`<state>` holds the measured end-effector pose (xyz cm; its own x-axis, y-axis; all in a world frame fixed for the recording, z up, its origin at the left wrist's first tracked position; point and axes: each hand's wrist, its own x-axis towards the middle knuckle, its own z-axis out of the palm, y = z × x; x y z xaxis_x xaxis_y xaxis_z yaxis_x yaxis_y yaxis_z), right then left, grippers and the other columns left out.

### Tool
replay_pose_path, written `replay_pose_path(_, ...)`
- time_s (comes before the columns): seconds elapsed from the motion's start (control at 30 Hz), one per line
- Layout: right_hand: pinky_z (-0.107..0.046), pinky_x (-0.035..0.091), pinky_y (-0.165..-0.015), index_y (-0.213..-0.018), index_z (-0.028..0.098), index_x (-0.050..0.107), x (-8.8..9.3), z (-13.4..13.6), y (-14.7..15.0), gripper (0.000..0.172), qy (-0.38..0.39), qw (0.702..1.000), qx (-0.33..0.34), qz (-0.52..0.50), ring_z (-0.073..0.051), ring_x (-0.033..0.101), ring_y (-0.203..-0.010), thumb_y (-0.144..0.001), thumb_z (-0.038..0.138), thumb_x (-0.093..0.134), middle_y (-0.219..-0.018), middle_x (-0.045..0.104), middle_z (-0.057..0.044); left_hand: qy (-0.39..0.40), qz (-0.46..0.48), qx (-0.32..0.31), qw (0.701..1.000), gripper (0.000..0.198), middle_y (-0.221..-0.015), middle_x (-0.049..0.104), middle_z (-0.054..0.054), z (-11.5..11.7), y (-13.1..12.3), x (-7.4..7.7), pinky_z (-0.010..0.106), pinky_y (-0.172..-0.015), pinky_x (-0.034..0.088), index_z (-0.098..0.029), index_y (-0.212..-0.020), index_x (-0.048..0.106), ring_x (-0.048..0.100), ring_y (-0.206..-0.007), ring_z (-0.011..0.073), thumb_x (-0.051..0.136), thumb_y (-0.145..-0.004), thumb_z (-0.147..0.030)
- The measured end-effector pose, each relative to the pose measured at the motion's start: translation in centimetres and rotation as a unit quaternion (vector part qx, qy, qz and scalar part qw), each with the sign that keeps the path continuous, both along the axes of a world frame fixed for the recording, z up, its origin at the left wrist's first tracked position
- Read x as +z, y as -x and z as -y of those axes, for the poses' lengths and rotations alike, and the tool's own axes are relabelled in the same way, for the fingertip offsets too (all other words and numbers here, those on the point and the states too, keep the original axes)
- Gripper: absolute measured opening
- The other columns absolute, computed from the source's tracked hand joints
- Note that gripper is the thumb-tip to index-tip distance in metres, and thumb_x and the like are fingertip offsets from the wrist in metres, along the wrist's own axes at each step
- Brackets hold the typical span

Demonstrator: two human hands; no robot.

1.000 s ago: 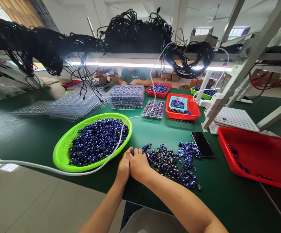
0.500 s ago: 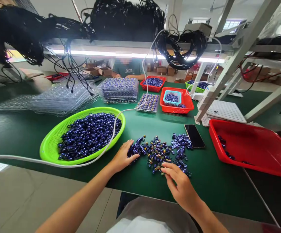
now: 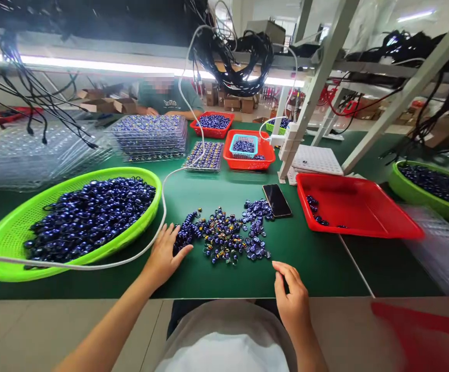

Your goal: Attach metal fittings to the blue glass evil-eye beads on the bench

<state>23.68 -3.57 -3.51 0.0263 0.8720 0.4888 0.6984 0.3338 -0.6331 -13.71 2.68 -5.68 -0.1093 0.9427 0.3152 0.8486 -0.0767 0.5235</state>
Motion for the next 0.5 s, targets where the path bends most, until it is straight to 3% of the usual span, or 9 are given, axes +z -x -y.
replay_pose_path(0.13, -0.043, 0.057, -0.094, -0.116, 0.022, 0.066, 0.0, -2.2, 0.8, 0.026, 0.014, 0.999, 0.043, 0.026, -0.024, 0.067, -0.108, -0.096, 0.022, 0.05, -0.115, 0.07, -0.009, 0.018, 0.042, 0.028, 0.999, 0.071, -0.158, 0.035, 0.023, -0.3, -1.0, 0.4, 0.06, -0.12, 0.023, -0.012, -0.145, 0.044, 0.021, -0.15, 0.04, 0.053, -0.091, -0.056)
replay_pose_path(0.3, -0.042, 0.055, -0.09, -0.114, 0.021, 0.064, 1.0, -4.8, 2.0, 0.022, 0.013, 0.998, 0.047, 0.029, -0.023, 0.065, -0.102, -0.097, 0.019, 0.05, -0.108, 0.068, -0.009, -0.054, 0.058, 0.044, 0.996, 0.059, -0.16, 0.032, 0.018, 0.7, -2.7, 3.3, 0.058, -0.122, 0.02, -0.018, -0.148, 0.042, 0.015, -0.153, 0.0352, 0.054, -0.095, -0.042)
replay_pose_path(0.37, -0.041, 0.054, -0.086, -0.111, 0.021, 0.063, 1.7, -5.1, 3.2, 0.02, -0.001, 0.997, 0.071, 0.037, -0.023, 0.063, -0.096, -0.096, 0.017, 0.051, -0.1, 0.067, -0.008, -0.076, 0.059, -0.03, 0.995, 0.057, -0.157, 0.039, 0.013, 1.7, -4.5, 4.1, 0.056, -0.122, 0.022, -0.024, -0.147, 0.042, 0.021, -0.152, 0.0324, 0.058, -0.094, -0.034)
replay_pose_path(0.43, -0.041, 0.053, -0.085, -0.111, 0.022, 0.062, 2.3, -5.0, 4.7, 0.019, 0.015, 0.985, 0.158, 0.07, -0.022, 0.062, -0.092, -0.095, 0.015, 0.054, -0.097, 0.066, -0.007, -0.081, 0.065, -0.136, 0.985, 0.053, -0.15, 0.05, 0.011, 2.6, -6.6, 4.3, 0.057, -0.122, 0.023, -0.027, -0.143, 0.047, 0.032, -0.148, 0.031, 0.061, -0.092, -0.027)
replay_pose_path(0.5, -0.041, 0.052, -0.083, -0.11, 0.022, 0.063, 2.6, -4.8, 6.2, 0.02, 0.041, 0.966, 0.226, 0.123, -0.023, 0.06, -0.091, -0.093, 0.014, 0.056, -0.098, 0.065, -0.007, -0.069, 0.068, -0.203, 0.974, 0.045, -0.147, 0.053, 0.011, 3.2, -8.4, 4.1, 0.06, -0.121, 0.023, -0.026, -0.136, 0.055, 0.033, -0.146, 0.032, 0.061, -0.091, -0.022)
